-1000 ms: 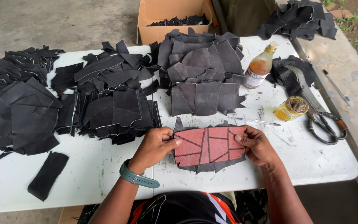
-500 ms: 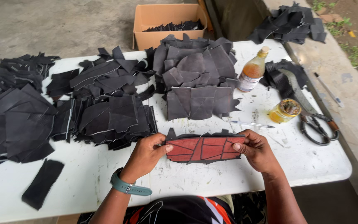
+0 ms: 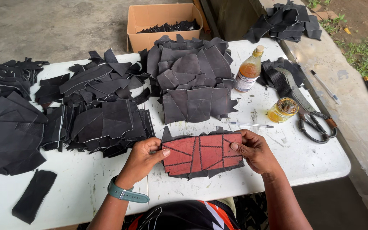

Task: The person places a red patterned template onto a black leather piece, aligns it, and uses a white marker to trace the pattern onto the leather. The person repeats this process with multiple leather pieces, stacking the marked pieces on the table.

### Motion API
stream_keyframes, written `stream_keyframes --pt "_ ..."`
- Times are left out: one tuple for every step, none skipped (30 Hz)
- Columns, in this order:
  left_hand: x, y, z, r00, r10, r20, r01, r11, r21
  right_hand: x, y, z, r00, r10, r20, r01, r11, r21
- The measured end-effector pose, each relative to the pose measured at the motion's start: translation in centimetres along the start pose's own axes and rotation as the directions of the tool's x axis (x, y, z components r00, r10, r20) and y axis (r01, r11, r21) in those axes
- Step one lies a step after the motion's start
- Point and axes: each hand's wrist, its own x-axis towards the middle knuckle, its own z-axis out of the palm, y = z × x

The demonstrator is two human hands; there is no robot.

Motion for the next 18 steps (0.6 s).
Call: stream_keyframes --pt "0.0 -0.1 0.0 1.000 -0.002 -0.014 0.002 1.000 -0.004 0.0 0.2 0.0 1.000 -0.005 -0.009 0.004 1.000 -0.029" --pt "-0.1 -0.2 0.1 1.000 -0.003 -0.027 0.003 1.000 -0.008 0.0 0.4 0.0 1.000 -0.011 -0.017 0.010 0.998 -0.059" --pt "-0.2 -0.1 0.1 0.998 -0.007 -0.058 0.006 1.000 -0.009 0.0 0.7 0.0 0.999 -0.020 -0.033 0.017 0.994 -0.109" --pt "0.0 0.3 0.2 0.996 -0.008 -0.085 0.008 1.000 -0.009 0.0 0.9 -0.1 0.998 -0.033 -0.052 0.025 0.987 -0.159" --pt "0.0 0.8 0.2 0.994 -0.010 -0.112 0.009 1.000 -0.009 0.1 0.9 -0.3 0.996 -0.047 -0.070 0.032 0.977 -0.209" --pt "0.1 1.7 0.1 0.998 0.003 -0.056 -0.005 0.999 -0.035 0.1 0.8 -0.7 0.995 -0.043 -0.094 0.021 0.975 -0.222" --pt "0.2 2.8 -0.2 1.000 0.017 0.000 -0.017 0.998 -0.061 0.0 0.6 -1.3 0.992 -0.038 -0.119 0.009 0.972 -0.235" --pt "0.3 4.1 -0.5 0.998 0.030 0.057 -0.025 0.996 -0.089 -0.2 0.2 -2.1 0.989 -0.032 -0.145 -0.005 0.969 -0.248" --pt "0.6 5.7 -1.2 0.991 0.045 0.129 -0.048 0.999 0.017 -0.5 -0.3 -3.1 0.989 -0.063 -0.137 0.038 0.983 -0.178" --pt "0.9 7.5 -2.3 0.978 0.052 0.203 -0.077 0.990 0.119 -0.9 -1.1 -4.3 0.987 -0.094 -0.131 0.081 0.991 -0.107" --pt "1.3 9.4 -3.1 0.960 0.051 0.275 -0.114 0.969 0.218 -1.3 -1.8 -5.4 0.984 -0.126 -0.128 0.123 0.992 -0.035" --pt "1.9 11.2 -3.5 0.937 0.037 0.347 -0.185 0.896 0.404 -1.8 -2.6 -6.6 0.967 -0.132 -0.216 0.141 0.989 0.031" --pt "2.4 13.0 -3.7 0.911 0.008 0.411 -0.262 0.782 0.566 -2.1 -3.2 -7.6 0.944 -0.130 -0.303 0.166 0.982 0.095" --pt "2.8 14.5 -3.2 0.884 -0.036 0.466 -0.340 0.635 0.694 -2.5 -3.5 -8.4 0.938 -0.164 -0.306 0.207 0.972 0.114" --pt "2.9 15.4 -1.6 0.796 0.243 0.554 -0.579 0.570 0.583 -2.9 -3.7 -9.0 0.930 -0.199 -0.310 0.249 0.960 0.132" --pt "3.2 16.2 0.1 0.627 0.496 0.601 -0.778 0.431 0.456 -3.1 -3.9 -9.5 0.920 -0.236 -0.313 0.293 0.945 0.148" --pt "4.2 16.5 2.9 0.622 0.418 0.662 -0.780 0.400 0.481 -3.1 -4.0 -9.9 0.919 -0.239 -0.314 0.292 0.947 0.133" --pt "4.9 16.5 5.7 0.619 0.332 0.712 -0.780 0.373 0.503 -3.3 -3.8 -10.1 0.919 -0.235 -0.315 0.284 0.951 0.119"
